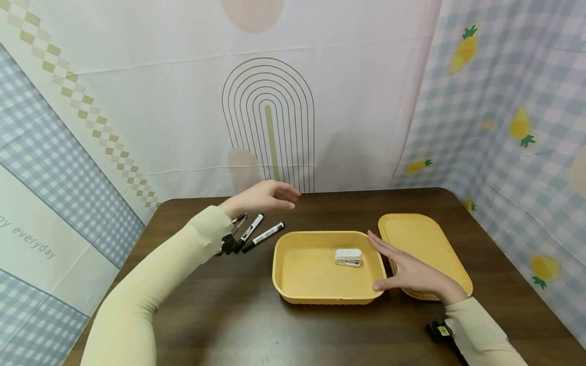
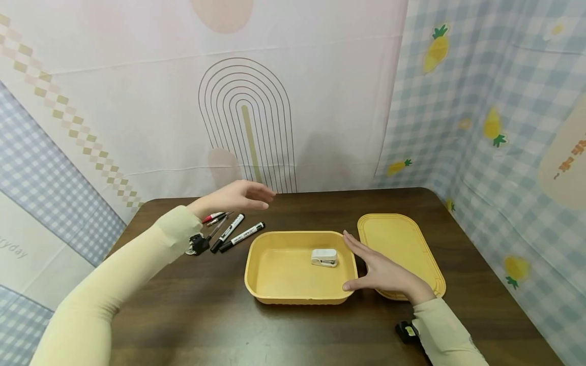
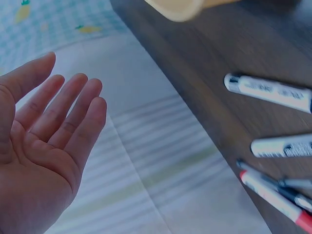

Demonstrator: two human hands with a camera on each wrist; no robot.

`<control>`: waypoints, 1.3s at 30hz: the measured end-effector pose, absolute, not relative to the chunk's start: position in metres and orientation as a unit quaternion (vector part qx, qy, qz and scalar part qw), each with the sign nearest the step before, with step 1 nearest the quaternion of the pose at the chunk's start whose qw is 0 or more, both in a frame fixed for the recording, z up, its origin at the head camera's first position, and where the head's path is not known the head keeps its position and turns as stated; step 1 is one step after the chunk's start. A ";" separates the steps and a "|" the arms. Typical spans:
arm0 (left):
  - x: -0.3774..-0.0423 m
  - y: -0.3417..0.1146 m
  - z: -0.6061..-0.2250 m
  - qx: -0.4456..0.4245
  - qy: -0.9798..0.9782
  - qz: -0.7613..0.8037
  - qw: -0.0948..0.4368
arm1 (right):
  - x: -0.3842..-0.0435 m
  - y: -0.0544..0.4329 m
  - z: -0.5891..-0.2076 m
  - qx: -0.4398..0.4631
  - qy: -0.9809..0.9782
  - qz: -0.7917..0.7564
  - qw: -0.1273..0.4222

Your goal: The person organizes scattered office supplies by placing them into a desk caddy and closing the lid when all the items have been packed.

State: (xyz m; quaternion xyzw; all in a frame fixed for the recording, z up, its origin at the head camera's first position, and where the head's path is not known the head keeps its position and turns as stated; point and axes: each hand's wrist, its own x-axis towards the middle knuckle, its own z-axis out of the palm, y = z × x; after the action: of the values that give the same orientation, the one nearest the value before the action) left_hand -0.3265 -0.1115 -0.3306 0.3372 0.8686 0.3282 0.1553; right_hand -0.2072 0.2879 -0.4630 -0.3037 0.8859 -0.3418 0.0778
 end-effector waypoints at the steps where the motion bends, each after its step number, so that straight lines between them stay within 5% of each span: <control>1: -0.326 -0.117 -0.330 0.336 0.871 0.326 0.151 | -0.207 0.288 -0.463 -0.303 0.886 -0.343 0.080; 21: -0.294 -0.205 -0.313 0.257 0.896 0.349 0.093 | -0.205 0.290 -0.467 -0.303 0.881 -0.352 0.087; 39: -0.284 -0.229 -0.314 0.245 0.890 0.383 0.034 | -0.208 0.288 -0.463 -0.301 0.886 -0.344 0.081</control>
State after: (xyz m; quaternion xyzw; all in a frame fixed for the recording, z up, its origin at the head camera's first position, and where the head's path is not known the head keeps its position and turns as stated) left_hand -0.2836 -0.2292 -0.3145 0.2452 0.8900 0.3828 0.0342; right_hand -0.2083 0.2882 -0.4630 -0.3007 0.8857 -0.3442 0.0815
